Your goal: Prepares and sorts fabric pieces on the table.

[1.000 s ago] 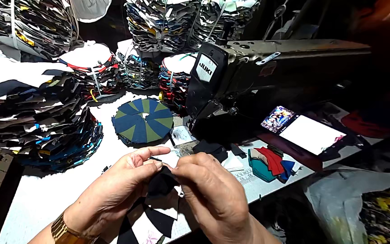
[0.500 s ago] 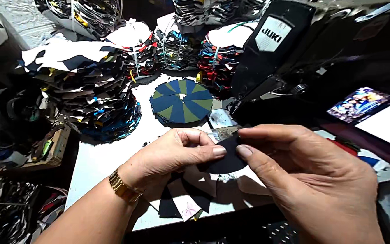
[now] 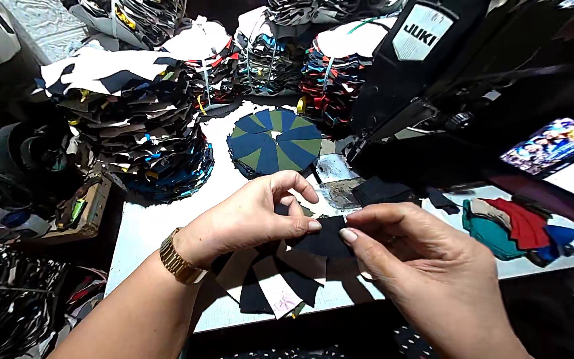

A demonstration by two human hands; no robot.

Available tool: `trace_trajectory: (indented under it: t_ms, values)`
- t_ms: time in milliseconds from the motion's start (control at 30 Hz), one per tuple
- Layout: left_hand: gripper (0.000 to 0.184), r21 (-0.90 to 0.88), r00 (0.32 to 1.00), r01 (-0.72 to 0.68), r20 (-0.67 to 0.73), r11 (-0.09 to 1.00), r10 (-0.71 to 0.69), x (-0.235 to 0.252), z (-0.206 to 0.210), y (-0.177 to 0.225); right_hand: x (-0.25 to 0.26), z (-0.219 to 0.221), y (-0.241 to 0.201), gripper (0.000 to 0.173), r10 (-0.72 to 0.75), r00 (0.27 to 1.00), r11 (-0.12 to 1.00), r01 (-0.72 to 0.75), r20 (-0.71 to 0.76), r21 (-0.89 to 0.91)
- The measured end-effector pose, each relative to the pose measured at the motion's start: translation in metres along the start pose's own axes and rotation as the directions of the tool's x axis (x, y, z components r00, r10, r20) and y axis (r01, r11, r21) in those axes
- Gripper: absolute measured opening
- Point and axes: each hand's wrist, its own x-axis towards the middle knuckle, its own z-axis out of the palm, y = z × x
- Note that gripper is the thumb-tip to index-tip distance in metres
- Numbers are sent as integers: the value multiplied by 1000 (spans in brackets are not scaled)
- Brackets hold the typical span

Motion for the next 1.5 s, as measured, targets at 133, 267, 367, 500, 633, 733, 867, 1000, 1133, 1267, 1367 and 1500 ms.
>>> trace_trajectory:
  t_ms: [133, 267, 367, 500, 633, 733, 867, 1000, 1133, 1267, 1367, 1500]
  values:
    - [30, 298, 996, -64, -34, 953, 77, 4, 1, -10, -11, 11, 17, 12, -28, 999, 984, 32, 26, -174]
    - [29, 546, 993, -48, -62, 836, 97, 1, 7, -13, -14, 18, 26, 12, -111, 988, 887, 146, 105, -438]
    - [34, 676, 992, -31, -67, 736, 103, -2, 10, -15, -13, 20, 28, 14, -165, 973, 802, 226, 158, -552]
    - [36, 715, 991, -28, -69, 699, 111, 0, 9, -17, -9, 14, 30, 15, -80, 982, 862, 155, 174, -482]
    - [37, 630, 997, -15, -45, 776, 56, 2, 4, -13, -5, 6, 31, 10, 35, 985, 938, 27, 171, -345]
    - [37, 687, 997, -19, -38, 726, 62, 0, 6, -15, -8, 9, 32, 13, -43, 979, 871, 135, 199, -473]
    - [37, 760, 995, -23, -43, 649, 86, 0, 5, -11, -4, 5, 32, 19, -89, 958, 802, 230, 271, -551]
    - [44, 724, 998, 3, -42, 690, 40, -1, -3, -6, 4, -8, 30, 18, -4, 960, 873, 139, 280, -466]
    - [48, 788, 999, 35, -30, 615, -19, -4, -3, 0, 1, -2, 30, 19, -44, 944, 878, 193, 327, -438]
    - [45, 748, 999, 42, -50, 662, -7, -4, -12, 3, 3, -3, 31, 25, -55, 933, 838, 237, 357, -491]
    - [32, 624, 967, -39, -172, 780, 186, -5, -24, 0, 12, 0, 20, 27, -147, 941, 865, 272, 306, -421]
    - [23, 511, 873, -39, -401, 859, 278, -4, -28, -2, 19, 32, 2, 30, -182, 925, 882, 303, 332, -360]
